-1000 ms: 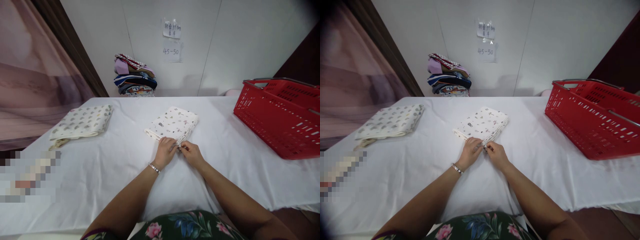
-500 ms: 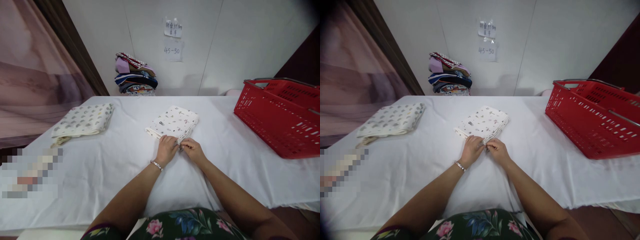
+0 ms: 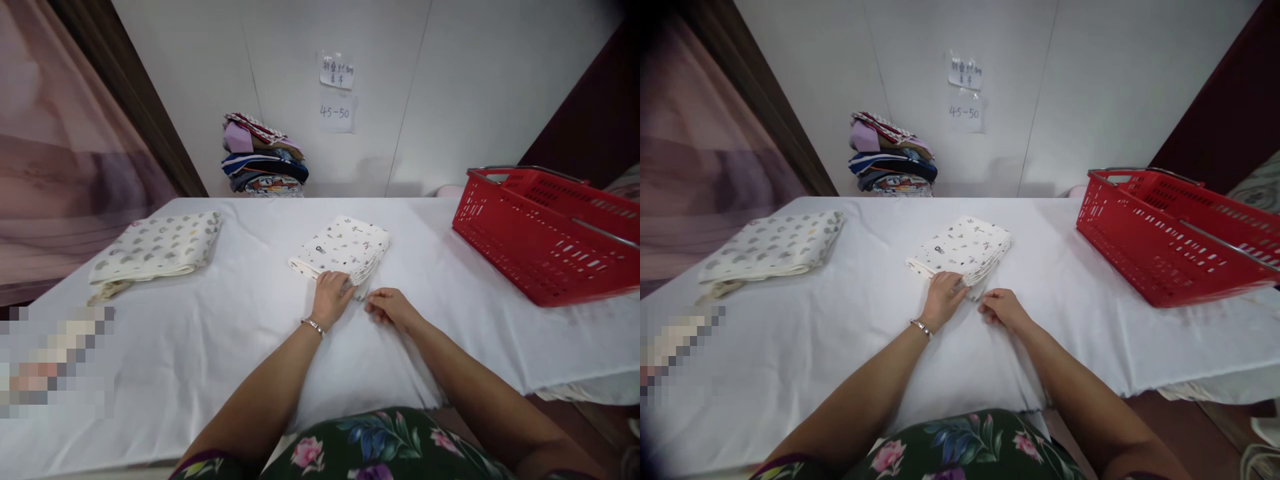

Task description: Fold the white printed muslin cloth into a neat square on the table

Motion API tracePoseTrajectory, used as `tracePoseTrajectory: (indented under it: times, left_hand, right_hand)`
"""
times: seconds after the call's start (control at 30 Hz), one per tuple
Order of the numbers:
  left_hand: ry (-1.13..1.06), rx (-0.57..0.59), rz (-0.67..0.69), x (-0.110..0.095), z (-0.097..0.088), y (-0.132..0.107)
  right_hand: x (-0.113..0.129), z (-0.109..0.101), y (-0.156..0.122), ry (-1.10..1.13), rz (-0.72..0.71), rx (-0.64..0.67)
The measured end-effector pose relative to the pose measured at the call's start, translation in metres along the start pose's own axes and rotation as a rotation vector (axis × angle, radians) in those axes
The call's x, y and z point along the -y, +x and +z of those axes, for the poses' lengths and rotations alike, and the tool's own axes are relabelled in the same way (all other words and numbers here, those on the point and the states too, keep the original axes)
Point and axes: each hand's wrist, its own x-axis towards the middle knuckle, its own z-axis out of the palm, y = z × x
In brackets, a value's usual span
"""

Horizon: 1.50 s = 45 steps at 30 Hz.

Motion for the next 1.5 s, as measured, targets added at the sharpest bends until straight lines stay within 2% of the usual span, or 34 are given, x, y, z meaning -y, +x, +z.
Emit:
tracePoseTrajectory:
  times: [0.17, 0.27, 0.37, 0.53, 0.87, 1.1, 1.5]
  left_hand:
    - [-0.008, -0.007, -0.002, 0.001, 0.001, 0.000]
    - [-0.008, -0.002, -0.002, 0.001, 0.001, 0.000]
    - [-0.013, 0.003, -0.006, 0.001, 0.002, -0.001]
    - [-0.023, 0.004, -0.004, 0.002, 0.003, 0.000]
    - [-0.042, -0.031, -0.001, 0.003, 0.005, 0.001]
    - [-0.049, -0.035, -0.011, 0.002, 0.005, 0.001]
    - [-0.059, 0.015, 0.012, -0.001, 0.001, -0.003]
  right_hand:
    - [0.003, 0.001, -0.001, 0.214, 0.172, 0.148]
    - [0.006, 0.007, 0.002, 0.320, 0.193, 0.114]
    - [0.008, 0.011, 0.005, 0.304, 0.189, 0.062]
    - [0.008, 0.013, 0.008, 0.198, 0.136, 0.058]
    - [0.014, 0.012, 0.012, 0.229, -0.069, 0.112]
    - [0.015, 0.012, 0.011, 0.171, -0.094, 0.129]
    - [0.016, 0.017, 0.005, 0.067, -0.213, -0.005]
